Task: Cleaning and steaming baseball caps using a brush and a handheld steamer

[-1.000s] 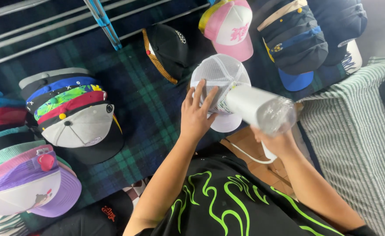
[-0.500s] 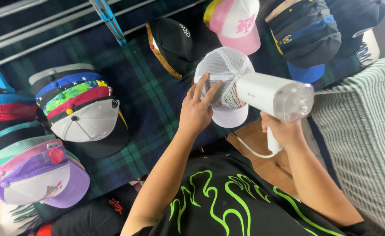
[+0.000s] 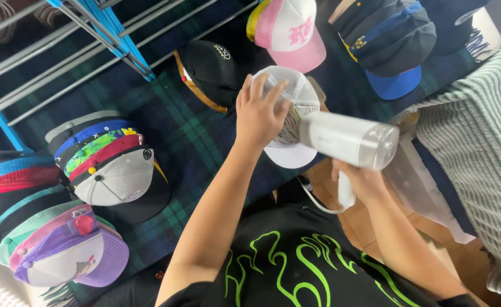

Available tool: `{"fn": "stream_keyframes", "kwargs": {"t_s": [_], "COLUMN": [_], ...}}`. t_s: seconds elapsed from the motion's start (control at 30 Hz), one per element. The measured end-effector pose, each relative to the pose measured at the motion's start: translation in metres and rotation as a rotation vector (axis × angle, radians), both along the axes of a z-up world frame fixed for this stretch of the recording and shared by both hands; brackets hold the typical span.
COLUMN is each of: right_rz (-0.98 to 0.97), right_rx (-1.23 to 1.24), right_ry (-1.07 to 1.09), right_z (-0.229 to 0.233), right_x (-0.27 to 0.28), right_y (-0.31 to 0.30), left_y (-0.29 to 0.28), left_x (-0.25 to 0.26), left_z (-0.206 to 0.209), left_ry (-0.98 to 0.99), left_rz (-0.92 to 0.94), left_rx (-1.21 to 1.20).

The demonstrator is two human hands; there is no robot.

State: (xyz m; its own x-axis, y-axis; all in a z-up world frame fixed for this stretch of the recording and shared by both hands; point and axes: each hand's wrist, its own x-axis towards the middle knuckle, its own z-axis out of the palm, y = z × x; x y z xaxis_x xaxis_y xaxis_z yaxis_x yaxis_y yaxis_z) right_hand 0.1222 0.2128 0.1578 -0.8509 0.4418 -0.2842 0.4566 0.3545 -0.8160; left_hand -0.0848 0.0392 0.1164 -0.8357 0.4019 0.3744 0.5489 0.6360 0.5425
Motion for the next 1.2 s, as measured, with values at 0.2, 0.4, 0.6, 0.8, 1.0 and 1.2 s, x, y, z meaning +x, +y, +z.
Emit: {"fn": "stream_keyframes", "kwargs": {"t_s": [0.2, 0.4, 0.6, 0.8, 1.0, 1.2], "right_rz": [-0.279, -0.469, -0.033, -0.105, -0.242, -0.363], "right_rx": [-0.132, -0.625, -0.792, -0.883, -1.051, -1.093], "right_ry": [0.153, 0.162, 0.347, 0.169, 0.225, 0.206], "right_z": [-0.088, -0.135, -0.111, -0.101, -0.119, -0.116], "right_x": [0.015, -0.027, 0.033, 0.010, 0.027, -0.006], "right_y": [0.022, 0.077, 0.038, 0.066, 0.058, 0.057], "left_y": [0.034, 0.041, 0.048, 0.053, 0.050, 0.049], "left_x": [-0.015, -0.005, -0.005, -0.007, -0.002, -0.001], "left_z": [0.005, 0.009, 0.025, 0.019, 0.012, 0.008], "left_ry": [-0.307, -0.076, -0.223, -0.145, -0.107, -0.102], "left_rz": [0.043, 0.144, 0.108, 0.084, 0.069, 0.072], "left_rx": [-0.280, -0.243, -0.223, -0.261, -0.275, -0.305]}}
